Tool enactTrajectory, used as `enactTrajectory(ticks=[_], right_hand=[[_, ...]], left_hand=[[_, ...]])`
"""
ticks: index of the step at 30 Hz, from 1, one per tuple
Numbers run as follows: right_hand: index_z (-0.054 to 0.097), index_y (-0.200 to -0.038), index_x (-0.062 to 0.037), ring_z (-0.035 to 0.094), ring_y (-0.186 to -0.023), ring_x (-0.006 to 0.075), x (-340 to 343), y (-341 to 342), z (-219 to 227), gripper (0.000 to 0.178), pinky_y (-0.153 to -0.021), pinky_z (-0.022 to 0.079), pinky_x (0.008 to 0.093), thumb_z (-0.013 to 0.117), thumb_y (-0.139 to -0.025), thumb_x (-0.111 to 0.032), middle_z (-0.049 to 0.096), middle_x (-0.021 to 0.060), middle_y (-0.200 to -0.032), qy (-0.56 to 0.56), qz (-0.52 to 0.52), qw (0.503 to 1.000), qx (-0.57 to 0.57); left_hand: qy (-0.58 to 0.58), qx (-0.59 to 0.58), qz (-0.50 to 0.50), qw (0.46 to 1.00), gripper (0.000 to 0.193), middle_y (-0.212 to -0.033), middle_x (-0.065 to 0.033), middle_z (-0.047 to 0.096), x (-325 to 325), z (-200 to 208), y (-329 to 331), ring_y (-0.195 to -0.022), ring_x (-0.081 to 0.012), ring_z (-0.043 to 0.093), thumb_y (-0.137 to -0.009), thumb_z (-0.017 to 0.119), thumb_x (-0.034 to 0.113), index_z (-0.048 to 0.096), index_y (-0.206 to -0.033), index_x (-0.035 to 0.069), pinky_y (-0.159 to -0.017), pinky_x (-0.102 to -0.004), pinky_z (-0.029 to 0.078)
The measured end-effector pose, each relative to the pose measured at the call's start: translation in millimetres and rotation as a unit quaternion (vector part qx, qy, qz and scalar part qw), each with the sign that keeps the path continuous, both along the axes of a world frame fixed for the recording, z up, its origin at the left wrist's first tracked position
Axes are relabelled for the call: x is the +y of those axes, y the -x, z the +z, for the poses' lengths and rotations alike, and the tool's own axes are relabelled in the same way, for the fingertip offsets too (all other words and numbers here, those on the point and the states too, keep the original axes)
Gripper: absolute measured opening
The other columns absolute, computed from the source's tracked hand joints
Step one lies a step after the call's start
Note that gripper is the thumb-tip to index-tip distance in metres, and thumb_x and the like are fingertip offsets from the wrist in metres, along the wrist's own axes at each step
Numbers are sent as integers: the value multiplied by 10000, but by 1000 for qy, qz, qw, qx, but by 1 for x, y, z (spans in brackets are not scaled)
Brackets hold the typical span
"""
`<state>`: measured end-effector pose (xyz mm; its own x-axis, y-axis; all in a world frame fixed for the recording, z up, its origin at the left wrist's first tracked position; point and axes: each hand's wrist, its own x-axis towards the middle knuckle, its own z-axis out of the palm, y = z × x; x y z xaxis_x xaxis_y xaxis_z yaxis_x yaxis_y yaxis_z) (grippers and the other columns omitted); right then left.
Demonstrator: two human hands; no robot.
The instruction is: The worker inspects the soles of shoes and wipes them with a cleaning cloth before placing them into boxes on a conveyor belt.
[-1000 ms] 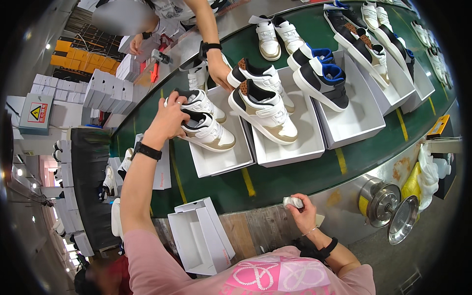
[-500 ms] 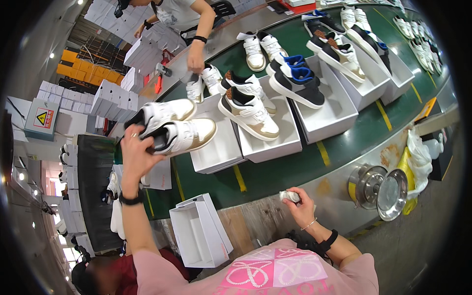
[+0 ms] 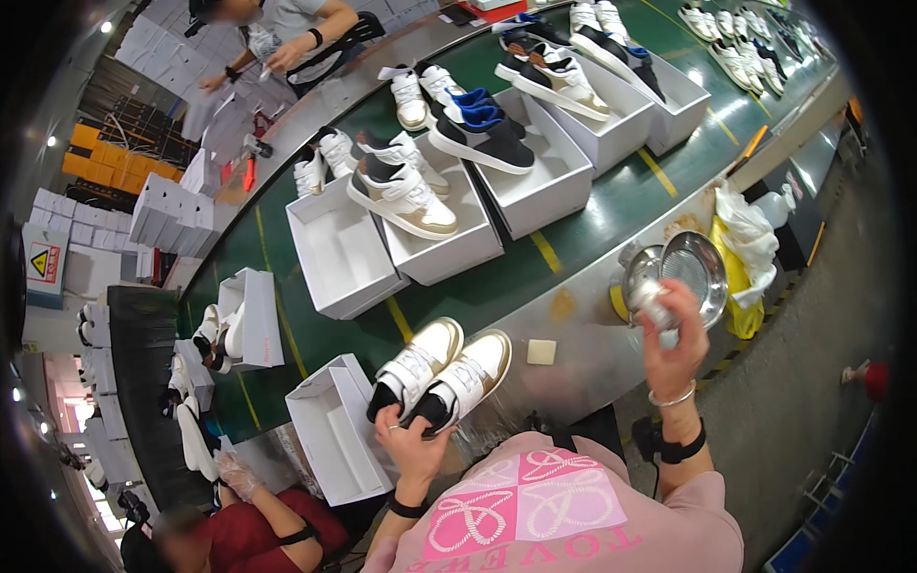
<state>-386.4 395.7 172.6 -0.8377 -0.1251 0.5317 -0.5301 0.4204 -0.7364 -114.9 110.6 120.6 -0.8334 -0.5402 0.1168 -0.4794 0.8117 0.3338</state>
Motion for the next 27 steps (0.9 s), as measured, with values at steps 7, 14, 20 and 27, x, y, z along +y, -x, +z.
enactTrajectory(ticks=[7, 14, 20, 27], right_hand=[[640, -1124, -32, 666, -1055, 277, 84, 42, -4, 347, -903, 520, 361, 755, -806, 45, 683, 116, -1136, -152, -111, 982, 23], [654, -1139, -33, 668, -991, 227, 100, 61, -27, 302, -826, 529, 332, 727, -848, -2, 688, 98, -1092, -218, -79, 971, -57], [652, -1158, -41, 670, -978, 210, 101, 71, -17, 302, -798, 525, 308, 716, -865, -19, 694, 98, -1097, -238, -42, 966, -95], [654, -1192, -54, 663, -904, 172, 113, 85, -49, 331, -756, 523, 287, 722, -869, -32, 698, 89, -1103, -236, -30, 970, -49]], left_hand=[[-70, -148, -27, 986, 637, -1119, -140, 609, 34, -26, -18, -1135, -305, 516, -772, 791, 475, 594, -1278, 142, -957, -490, 316], [-75, -144, -17, 987, 824, -927, -160, 672, 29, -74, 8, -937, -384, 634, -716, 746, 146, 466, -1477, 295, -872, -480, 432], [-68, -74, -2, 995, 774, -840, -200, 654, 41, -81, 15, -732, -402, 649, -750, 655, 63, 502, -1440, 380, -639, -497, 539], [-167, -9, 24, 986, 661, -807, -222, 662, 30, -80, 22, -740, -426, 645, -779, 584, 22, 616, -1340, 370, -677, -475, 540]])
